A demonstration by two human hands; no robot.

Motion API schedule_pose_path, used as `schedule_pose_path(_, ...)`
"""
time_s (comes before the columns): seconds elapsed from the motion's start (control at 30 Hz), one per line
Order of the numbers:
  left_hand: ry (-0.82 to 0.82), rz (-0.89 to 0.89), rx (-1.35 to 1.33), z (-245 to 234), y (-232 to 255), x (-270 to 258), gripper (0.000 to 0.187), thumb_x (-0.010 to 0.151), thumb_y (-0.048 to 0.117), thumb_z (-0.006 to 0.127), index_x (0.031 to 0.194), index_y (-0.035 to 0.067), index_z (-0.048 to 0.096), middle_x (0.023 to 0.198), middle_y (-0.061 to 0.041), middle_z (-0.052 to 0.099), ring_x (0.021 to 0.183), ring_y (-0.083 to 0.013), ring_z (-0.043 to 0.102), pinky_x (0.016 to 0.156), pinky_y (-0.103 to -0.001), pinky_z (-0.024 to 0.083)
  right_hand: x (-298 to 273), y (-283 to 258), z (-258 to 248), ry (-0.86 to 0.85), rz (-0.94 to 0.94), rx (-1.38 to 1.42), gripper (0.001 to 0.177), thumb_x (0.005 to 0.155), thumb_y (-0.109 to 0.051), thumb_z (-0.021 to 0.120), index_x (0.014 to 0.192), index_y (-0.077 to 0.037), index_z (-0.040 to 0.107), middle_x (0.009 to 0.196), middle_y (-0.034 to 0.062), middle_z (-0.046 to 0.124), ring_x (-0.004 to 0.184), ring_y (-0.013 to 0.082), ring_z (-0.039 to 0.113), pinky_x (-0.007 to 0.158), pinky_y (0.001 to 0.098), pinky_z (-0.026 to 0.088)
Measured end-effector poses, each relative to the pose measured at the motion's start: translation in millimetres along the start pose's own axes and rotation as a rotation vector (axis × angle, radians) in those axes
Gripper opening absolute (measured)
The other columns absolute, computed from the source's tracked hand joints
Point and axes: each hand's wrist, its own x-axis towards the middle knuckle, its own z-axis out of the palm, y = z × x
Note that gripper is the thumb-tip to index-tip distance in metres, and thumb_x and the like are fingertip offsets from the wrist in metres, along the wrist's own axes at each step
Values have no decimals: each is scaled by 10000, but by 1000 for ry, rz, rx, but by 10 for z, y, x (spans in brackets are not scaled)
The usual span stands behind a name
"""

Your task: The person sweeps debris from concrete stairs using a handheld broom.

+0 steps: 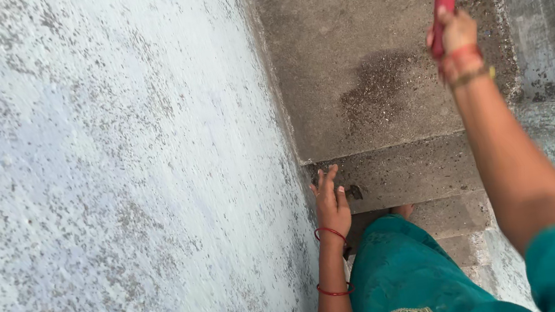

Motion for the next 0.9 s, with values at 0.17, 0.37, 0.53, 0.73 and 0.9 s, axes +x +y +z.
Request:
schedule_pose_path(0.17, -19, -11, -5, 46, -23, -23, 474, 1023, 39, 462, 1489, 123, 482, 1548, -126, 512, 1557, -344, 275, 1293, -540, 45, 321, 11, -48, 46, 122, 238, 184, 1073, -240, 534, 1155, -76, 514, 733, 18, 577, 517, 127, 560, 432, 260, 493)
schedule_pose_path(0.37, -43, -16, 11, 103, -86, -38, 439, 1046, 64, 460, 1477, 142, 496, 1589, -127, 462, 1555, -361, 250, 1283, -546, 27, -507, 429, 51, -153, -213, 111, 166, 1072, -215, 531, 1169, -81, 526, 705, 37, 564, 507, 149, 547, 427, 289, 441)
schedule_pose_path(0.53, -46, -16, 17, 134, -185, -48, 447, 1040, 91, 445, 1480, 153, 493, 1591, -106, 476, 1559, -350, 256, 1289, -541, 34, 583, 182, -63, 111, 39, 206, 230, 1094, -228, 616, 1090, -2, 571, 763, 38, 626, 544, 139, 623, 497, 274, 565)
schedule_pose_path(0.73, -39, -18, 31, 78, -176, -59, 431, 1071, 117, 461, 1499, 163, 487, 1573, -149, 475, 1557, -351, 260, 1290, -537, 44, 262, 401, -572, 4, -11, 88, 196, 1079, -224, 546, 1119, -36, 502, 705, 45, 593, 480, 148, 556, 403, 290, 450)
schedule_pose_path(0.9, -31, -5, 13, 42, -64, -33, 444, 1058, 98, 465, 1496, 161, 487, 1569, -163, 476, 1550, -338, 271, 1288, -516, 47, 494, 280, -795, -1, -106, -164, 302, 1082, -209, 608, 1321, -33, 555, 759, 23, 609, 556, 152, 587, 479, 319, 514)
